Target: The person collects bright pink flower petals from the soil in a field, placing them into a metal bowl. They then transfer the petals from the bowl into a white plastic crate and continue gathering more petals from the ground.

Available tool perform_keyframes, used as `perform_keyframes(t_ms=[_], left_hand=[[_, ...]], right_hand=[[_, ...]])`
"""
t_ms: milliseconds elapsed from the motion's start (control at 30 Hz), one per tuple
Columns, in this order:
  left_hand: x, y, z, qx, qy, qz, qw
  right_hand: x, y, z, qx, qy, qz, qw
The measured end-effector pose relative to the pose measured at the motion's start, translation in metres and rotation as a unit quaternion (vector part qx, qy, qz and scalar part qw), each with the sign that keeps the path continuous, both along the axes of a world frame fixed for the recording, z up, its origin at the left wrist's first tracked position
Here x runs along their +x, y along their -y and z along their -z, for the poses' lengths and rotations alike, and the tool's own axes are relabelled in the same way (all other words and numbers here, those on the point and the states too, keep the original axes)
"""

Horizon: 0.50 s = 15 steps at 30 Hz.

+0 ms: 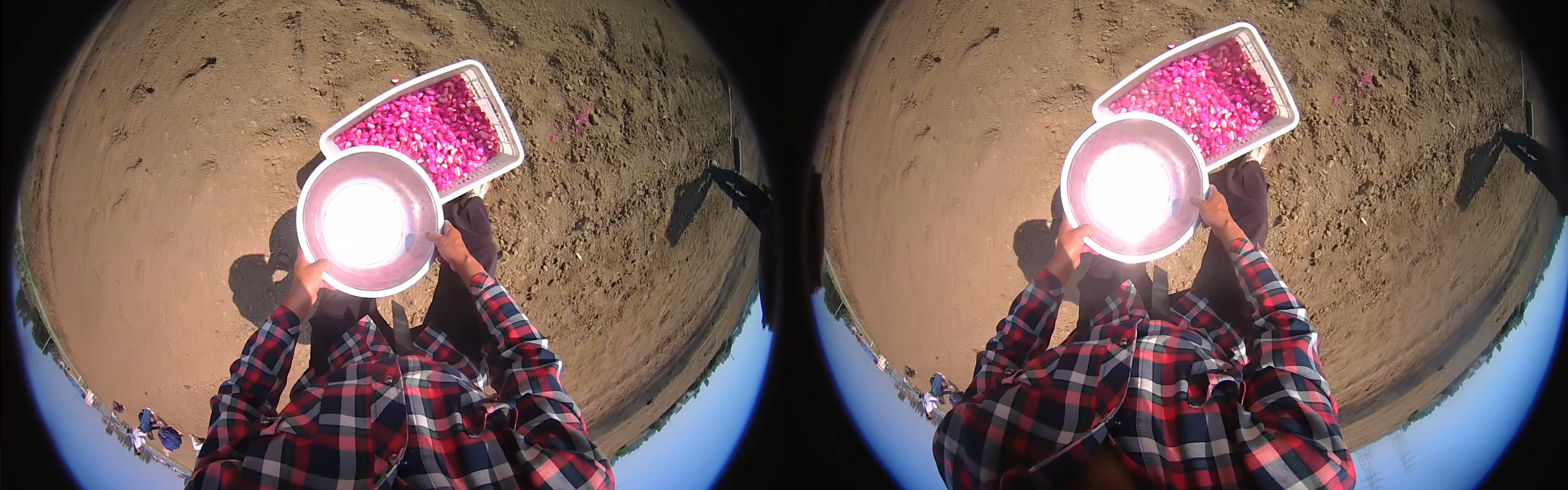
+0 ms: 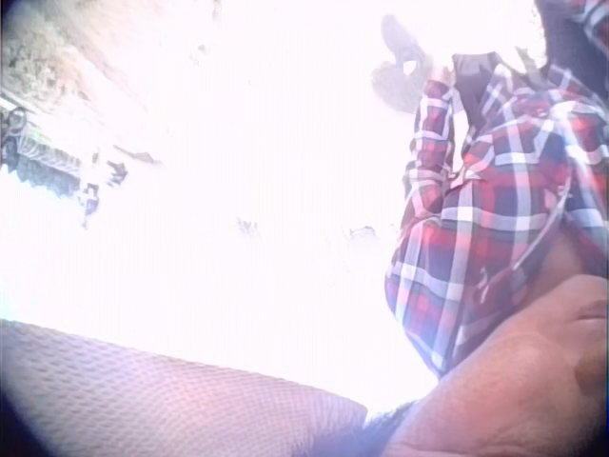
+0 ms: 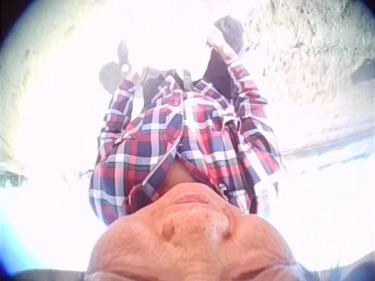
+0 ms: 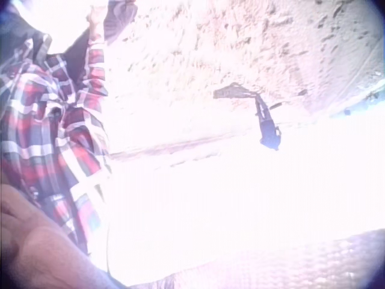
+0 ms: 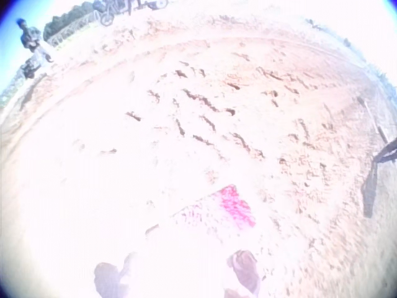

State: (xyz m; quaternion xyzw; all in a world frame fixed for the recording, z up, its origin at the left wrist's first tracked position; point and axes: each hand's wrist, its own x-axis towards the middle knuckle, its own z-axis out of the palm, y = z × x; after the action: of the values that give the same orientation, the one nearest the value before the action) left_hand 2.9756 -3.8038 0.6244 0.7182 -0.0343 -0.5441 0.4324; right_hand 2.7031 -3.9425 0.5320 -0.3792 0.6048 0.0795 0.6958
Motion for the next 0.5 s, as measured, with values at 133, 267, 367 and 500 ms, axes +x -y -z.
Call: perform_keyframes(t_ms=[133,267,367,500], left_hand=[[-0.003,0.038,0.000,0.115,0.240,0.102,0.959],[0.003,0.079,0.050,0.114,0.255,0.066,0.958],[-0.008,0.101,0.105,0.156,0.308,0.126,0.930],[-0.030,0.116,0.166,0.193,0.381,0.213,0.879]], right_hand=[[0.038,0.012,0.083,-0.004,0.018,-0.083,0.996],[0.060,0.033,0.143,0.072,0.035,-0.165,0.983],[0.053,0.065,0.172,-0.069,-0.028,-0.363,0.929],[0.029,0.162,0.211,-0.415,-0.064,-0.374,0.827]])
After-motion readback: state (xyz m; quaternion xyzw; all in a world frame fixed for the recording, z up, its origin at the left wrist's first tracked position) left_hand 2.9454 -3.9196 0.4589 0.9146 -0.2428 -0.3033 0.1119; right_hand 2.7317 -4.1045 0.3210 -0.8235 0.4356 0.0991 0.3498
